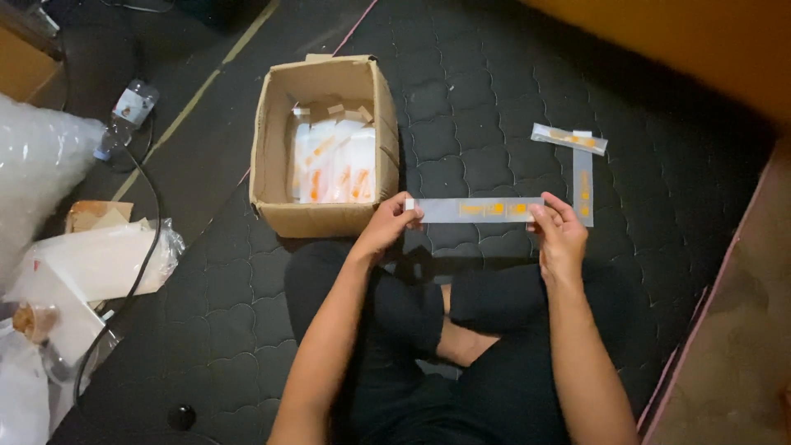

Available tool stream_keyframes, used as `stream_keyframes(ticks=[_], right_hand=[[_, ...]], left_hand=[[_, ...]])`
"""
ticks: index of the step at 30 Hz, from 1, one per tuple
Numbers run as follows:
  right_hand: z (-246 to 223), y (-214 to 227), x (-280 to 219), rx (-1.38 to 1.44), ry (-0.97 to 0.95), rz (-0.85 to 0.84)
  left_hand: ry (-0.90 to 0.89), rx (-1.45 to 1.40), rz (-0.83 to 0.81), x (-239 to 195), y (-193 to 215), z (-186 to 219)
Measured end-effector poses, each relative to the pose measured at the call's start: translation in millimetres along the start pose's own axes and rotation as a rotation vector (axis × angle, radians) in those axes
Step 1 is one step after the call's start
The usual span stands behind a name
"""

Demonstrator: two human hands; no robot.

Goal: The person sits on a mat and peels the backing off several long, narrow sticker strips with yellow dots. They handle the strips one at a time, peeling the backing and placing the finished strips on the floor next to a cardboard box.

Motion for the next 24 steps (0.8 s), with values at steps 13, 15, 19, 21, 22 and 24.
stream_keyframes(ticks=[13,15,19,21,22,24], right_hand=[[9,1,3,-0.050,-0.066,-0.047],[11,1,2,-0.039,-0.082,-0.045],[0,-4,-1,-0.056,-0.075,-0.050],[-9,-9,-4,-0.091,-0.105,-0.052],[-5,-5,-4,-0.092,-0.106,-0.054],[5,-1,-2,-0.074,-0.150,-0.113]], left_hand=[[-0.082,0.038,0.025,-3,8,-2],[-0.093,0.056,0.015,-5,6,4],[-0.060,0.067,0.012,-3,9,-7],[-0.048,0.050,0.014,-2,13,-14],[-0.048,0.049,0.016,0,14,-17],[-0.004,-0.102,0.040,4,17,-29]])
Point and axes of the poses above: each hand's wrist, its own x-axis towards the middle knuckle, its own y-axis out of the back of the hand, z = x × y, the point moved 6 cm from there along x, towards the middle knuckle, and after that the axes turned 15 degrees about -z, right-handed, at the moved point
